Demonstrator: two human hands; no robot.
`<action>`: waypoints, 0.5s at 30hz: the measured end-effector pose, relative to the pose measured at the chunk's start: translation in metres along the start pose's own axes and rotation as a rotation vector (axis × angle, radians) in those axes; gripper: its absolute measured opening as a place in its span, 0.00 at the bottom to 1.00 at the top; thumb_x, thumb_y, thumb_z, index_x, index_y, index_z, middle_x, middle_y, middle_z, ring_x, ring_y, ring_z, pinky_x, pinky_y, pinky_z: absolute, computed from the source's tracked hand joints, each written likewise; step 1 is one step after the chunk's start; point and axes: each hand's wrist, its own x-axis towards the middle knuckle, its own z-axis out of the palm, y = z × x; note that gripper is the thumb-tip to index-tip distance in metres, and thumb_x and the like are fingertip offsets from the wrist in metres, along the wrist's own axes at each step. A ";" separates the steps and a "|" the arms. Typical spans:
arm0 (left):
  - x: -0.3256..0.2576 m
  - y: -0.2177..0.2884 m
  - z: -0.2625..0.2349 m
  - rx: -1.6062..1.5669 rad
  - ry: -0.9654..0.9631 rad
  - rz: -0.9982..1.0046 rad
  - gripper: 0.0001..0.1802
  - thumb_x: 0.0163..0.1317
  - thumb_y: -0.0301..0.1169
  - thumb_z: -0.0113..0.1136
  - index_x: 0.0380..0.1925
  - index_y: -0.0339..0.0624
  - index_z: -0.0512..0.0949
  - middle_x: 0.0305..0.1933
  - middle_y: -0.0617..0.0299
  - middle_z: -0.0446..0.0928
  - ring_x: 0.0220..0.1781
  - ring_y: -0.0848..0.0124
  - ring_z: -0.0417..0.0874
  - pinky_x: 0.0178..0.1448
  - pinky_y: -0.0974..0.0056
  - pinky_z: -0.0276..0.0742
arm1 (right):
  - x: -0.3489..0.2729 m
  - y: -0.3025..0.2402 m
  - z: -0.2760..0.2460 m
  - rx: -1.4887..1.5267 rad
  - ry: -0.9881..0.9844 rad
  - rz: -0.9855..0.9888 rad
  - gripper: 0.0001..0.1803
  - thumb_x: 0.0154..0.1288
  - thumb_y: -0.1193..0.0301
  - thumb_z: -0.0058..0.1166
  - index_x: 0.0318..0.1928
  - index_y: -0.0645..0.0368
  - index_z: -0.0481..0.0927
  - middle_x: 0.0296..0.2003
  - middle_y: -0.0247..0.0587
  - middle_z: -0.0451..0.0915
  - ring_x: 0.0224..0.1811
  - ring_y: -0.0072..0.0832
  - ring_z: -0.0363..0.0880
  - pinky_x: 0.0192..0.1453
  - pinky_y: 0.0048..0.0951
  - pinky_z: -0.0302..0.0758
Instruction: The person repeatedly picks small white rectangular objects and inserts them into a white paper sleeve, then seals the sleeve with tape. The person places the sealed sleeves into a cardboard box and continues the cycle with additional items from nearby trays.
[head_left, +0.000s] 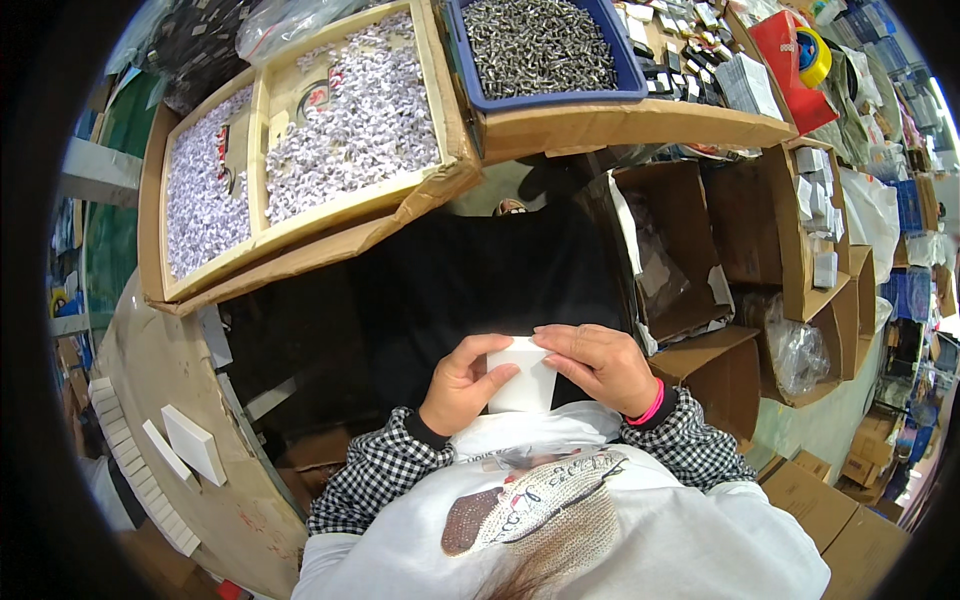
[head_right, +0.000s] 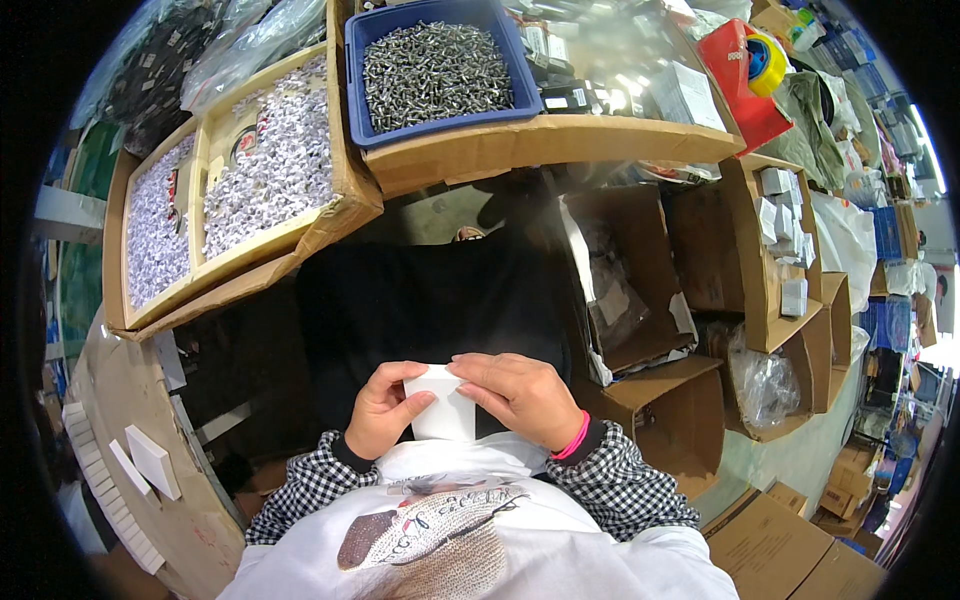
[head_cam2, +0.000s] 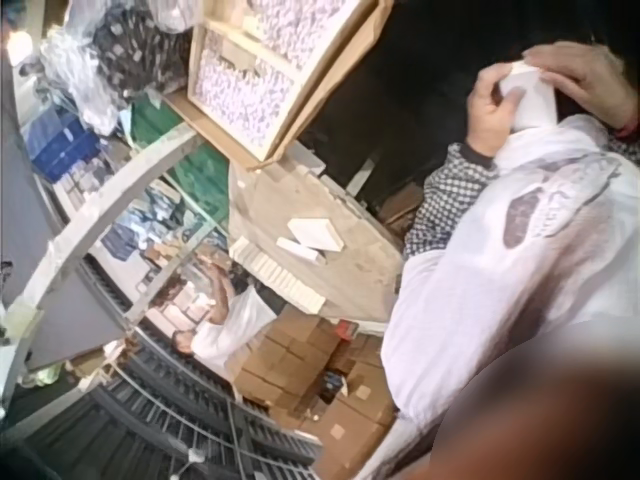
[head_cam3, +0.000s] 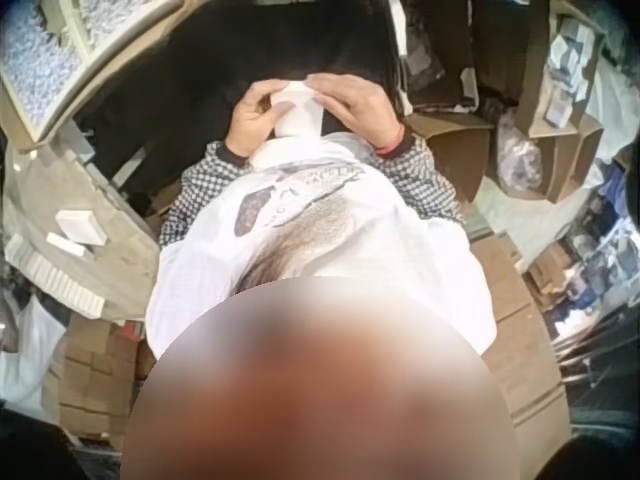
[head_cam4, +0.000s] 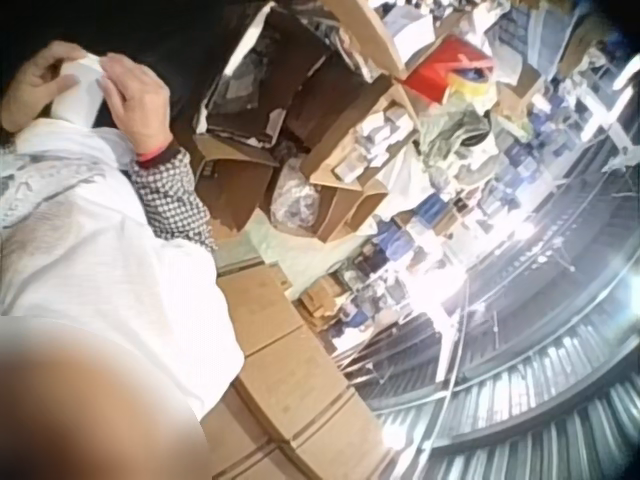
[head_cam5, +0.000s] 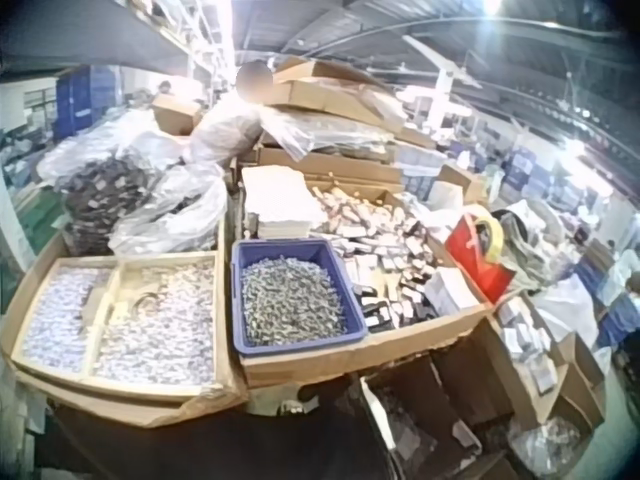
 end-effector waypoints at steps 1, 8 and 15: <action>0.002 0.001 0.001 -0.049 -0.022 0.033 0.18 0.61 0.23 0.60 0.53 0.44 0.73 0.49 0.59 0.77 0.52 0.72 0.78 0.55 0.68 0.76 | 0.000 0.000 0.000 -0.012 -0.019 -0.007 0.12 0.58 0.72 0.60 0.44 0.61 0.82 0.42 0.43 0.83 0.41 0.34 0.82 0.45 0.28 0.78; 0.020 0.015 0.016 0.121 0.043 0.016 0.12 0.61 0.21 0.59 0.45 0.39 0.78 0.50 0.57 0.78 0.51 0.70 0.78 0.55 0.68 0.74 | 0.005 0.008 0.000 0.331 0.121 0.132 0.10 0.60 0.75 0.59 0.43 0.63 0.83 0.44 0.45 0.83 0.46 0.33 0.82 0.52 0.31 0.75; 0.020 0.022 0.019 0.228 0.188 0.011 0.08 0.58 0.19 0.60 0.38 0.36 0.77 0.46 0.53 0.80 0.48 0.69 0.80 0.53 0.68 0.74 | 0.012 0.005 -0.051 0.109 0.227 0.117 0.08 0.61 0.74 0.59 0.41 0.62 0.84 0.40 0.44 0.83 0.42 0.28 0.82 0.48 0.28 0.78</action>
